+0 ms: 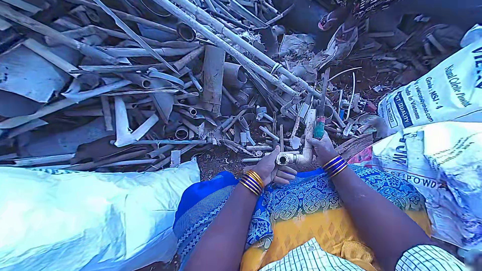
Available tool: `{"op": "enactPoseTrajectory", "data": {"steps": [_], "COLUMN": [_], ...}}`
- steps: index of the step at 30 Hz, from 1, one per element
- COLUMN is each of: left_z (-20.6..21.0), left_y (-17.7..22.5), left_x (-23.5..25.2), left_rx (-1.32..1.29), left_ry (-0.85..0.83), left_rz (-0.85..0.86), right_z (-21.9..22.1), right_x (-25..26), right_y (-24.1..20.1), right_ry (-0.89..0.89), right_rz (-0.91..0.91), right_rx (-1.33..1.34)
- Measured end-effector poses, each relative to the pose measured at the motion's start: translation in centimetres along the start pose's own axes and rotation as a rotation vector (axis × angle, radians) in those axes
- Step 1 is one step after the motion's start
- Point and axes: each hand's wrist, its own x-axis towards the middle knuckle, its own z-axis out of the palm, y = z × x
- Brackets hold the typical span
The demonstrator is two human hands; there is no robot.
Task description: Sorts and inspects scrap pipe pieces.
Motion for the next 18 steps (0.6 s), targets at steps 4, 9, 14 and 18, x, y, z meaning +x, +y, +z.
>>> {"op": "enactPoseTrajectory", "data": {"steps": [4,9,14,18], "left_z": [0.0,-1.6,-2.4,-2.0], "left_y": [0.4,-0.6,-0.5,-0.2], "left_x": [0.8,3.5,3.3,2.5], "left_rx": [0.059,0.359,0.421,0.552], "left_ry": [0.122,0.299,0.392,0.416], "left_rz": [-0.009,0.119,0.166,0.169], "right_z": [-0.2,-0.4,0.2,0.2], "right_x": [-1.1,-2.0,-2.1,-2.0], "right_y": [-1.4,-1.3,-1.0,-1.0], "right_ry": [-0.153,-0.642,-0.780,-0.799], "right_rz": [-0.058,-0.355,-0.481,-0.489], "right_rx": [0.368,0.128,0.042,0.115]}}
